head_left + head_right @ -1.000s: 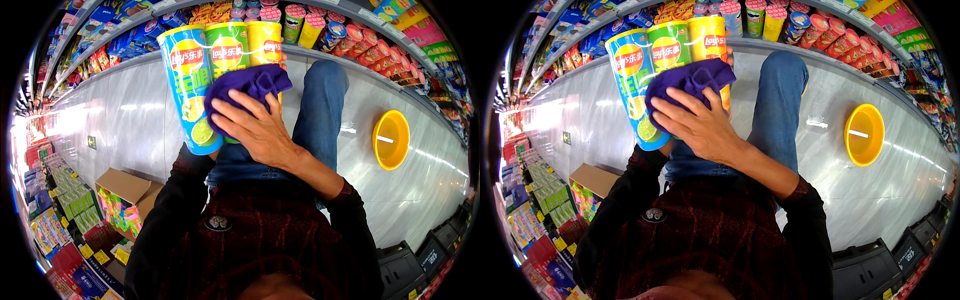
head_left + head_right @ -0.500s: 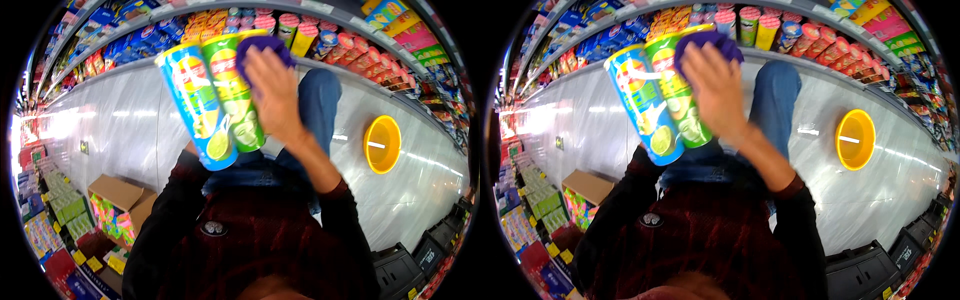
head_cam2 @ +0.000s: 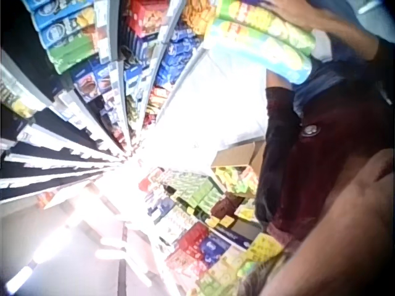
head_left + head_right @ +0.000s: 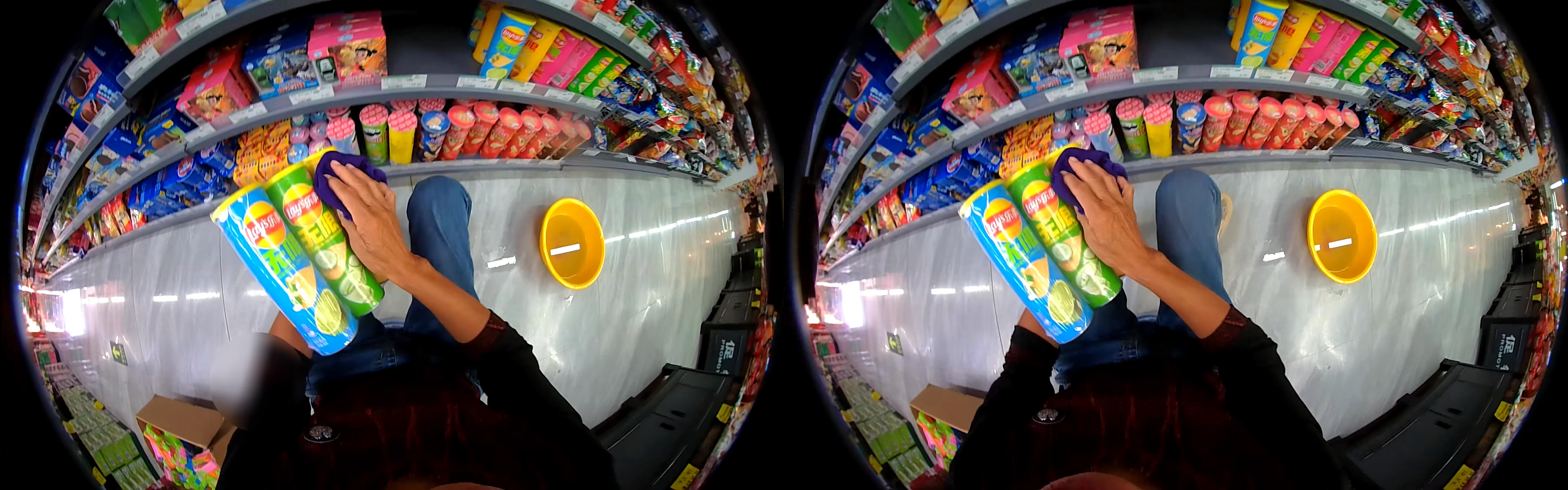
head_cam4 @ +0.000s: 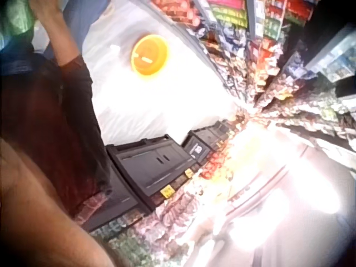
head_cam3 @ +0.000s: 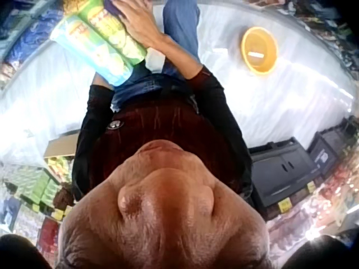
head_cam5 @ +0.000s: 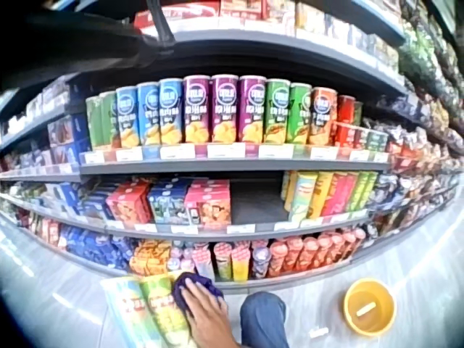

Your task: The person wipes various snack tubes and the surface of a supermarket shelf with a cloth, handling the items one at a time and returning them to their positions.

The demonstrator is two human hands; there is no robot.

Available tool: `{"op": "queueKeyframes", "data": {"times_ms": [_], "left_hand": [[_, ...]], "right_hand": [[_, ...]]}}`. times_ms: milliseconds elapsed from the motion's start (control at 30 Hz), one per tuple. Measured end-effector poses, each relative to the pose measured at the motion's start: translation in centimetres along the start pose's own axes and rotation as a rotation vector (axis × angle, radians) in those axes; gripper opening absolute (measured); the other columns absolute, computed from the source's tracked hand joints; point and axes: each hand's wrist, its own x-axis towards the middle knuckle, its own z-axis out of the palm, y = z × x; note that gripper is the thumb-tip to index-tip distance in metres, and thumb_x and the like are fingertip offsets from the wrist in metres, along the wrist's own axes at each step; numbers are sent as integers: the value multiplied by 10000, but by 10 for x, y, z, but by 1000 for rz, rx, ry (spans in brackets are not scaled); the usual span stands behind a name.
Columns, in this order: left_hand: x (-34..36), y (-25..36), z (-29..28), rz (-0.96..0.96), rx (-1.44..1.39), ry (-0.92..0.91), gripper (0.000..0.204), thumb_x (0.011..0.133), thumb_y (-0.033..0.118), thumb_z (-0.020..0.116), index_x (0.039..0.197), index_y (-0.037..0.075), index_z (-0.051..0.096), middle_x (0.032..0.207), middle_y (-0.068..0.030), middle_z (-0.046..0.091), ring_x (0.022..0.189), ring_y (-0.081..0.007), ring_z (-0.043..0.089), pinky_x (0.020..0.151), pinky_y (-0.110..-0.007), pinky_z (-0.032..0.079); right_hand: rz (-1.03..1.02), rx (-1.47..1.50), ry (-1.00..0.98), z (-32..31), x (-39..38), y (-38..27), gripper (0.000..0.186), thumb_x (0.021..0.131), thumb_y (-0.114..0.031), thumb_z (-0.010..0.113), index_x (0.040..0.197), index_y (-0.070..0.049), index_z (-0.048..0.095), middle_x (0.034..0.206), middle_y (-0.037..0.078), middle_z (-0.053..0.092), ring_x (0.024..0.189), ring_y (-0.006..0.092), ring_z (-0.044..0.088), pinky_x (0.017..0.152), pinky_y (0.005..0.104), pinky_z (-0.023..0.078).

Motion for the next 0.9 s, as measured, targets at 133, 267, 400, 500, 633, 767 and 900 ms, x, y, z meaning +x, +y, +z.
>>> {"op": "queueKeyframes", "data": {"times_ms": [133, 267, 400, 500, 633, 767, 900], "left_hand": [[-6, -2, -17, -20, 3, 28, 463, 1018, 406, 333, 1194, 28, 534, 1176, -81, 604, 1085, -151, 577, 942, -307, 456], [-10, -9, -31, -44, -6, 56, 462, 1018, 404, 334, 1190, 27, 537, 1175, -81, 605, 1083, -151, 577, 940, -306, 456], [5, -18, -24, -57, -5, 37, 461, 1018, 403, 334, 1187, 26, 540, 1173, -82, 606, 1081, -150, 578, 938, -304, 457], [23, -21, -7, -38, 11, -1, 461, 1018, 402, 335, 1184, 26, 543, 1172, -82, 607, 1080, -150, 579, 937, -303, 457], [40, -14, 4, 51, 30, -16, 460, 1018, 401, 336, 1181, 25, 545, 1170, -82, 608, 1078, -149, 580, 935, -302, 457], [72, 2, 21, 303, 117, -54, 459, 1018, 399, 336, 1177, 24, 548, 1168, -82, 609, 1077, -149, 581, 933, -300, 458], [63, 10, 99, 538, 354, 71, 417, 1013, 364, 369, 1109, 14, 575, 1067, -75, 622, 970, -132, 588, 856, -271, 459]], "right_hand": [[41, 24, -2, 3, -11, -13, 473, 844, -78, 573, 1309, -54, 494, 1458, 82, 389, 1356, 287, 333, 1072, 488, 235], [23, 94, -160, -16, -57, -37, 528, 825, -48, 594, 1338, -70, 472, 1474, 88, 369, 1389, 275, 295, 1070, 530, 218], [77, 179, -222, -33, -90, -28, 599, 770, 35, 634, 1336, -57, 460, 1459, 110, 384, 1366, 278, 338, 1080, 463, 258], [201, 266, -225, -51, -100, -11, 460, 874, -57, 577, 1320, -29, 466, 1424, 123, 422, 1309, 291, 411, 1057, 389, 333], [695, 732, -11, -80, -86, 3, 424, 964, -168, 544, 1335, 11, 443, 1219, 69, 568, 1090, 121, 527, 943, 288, 440], [537, 1051, 100, -98, -71, 6, 672, 882, -285, 662, 1398, 23, 360, 1314, 125, 498, 1215, 187, 466, 1042, 301, 341], [409, 534, -120, -109, -57, -5, 1074, 635, -331, 842, 1451, -1, 225, 1408, 221, 375, 1321, 315, 371, 1090, 389, 299]]}}
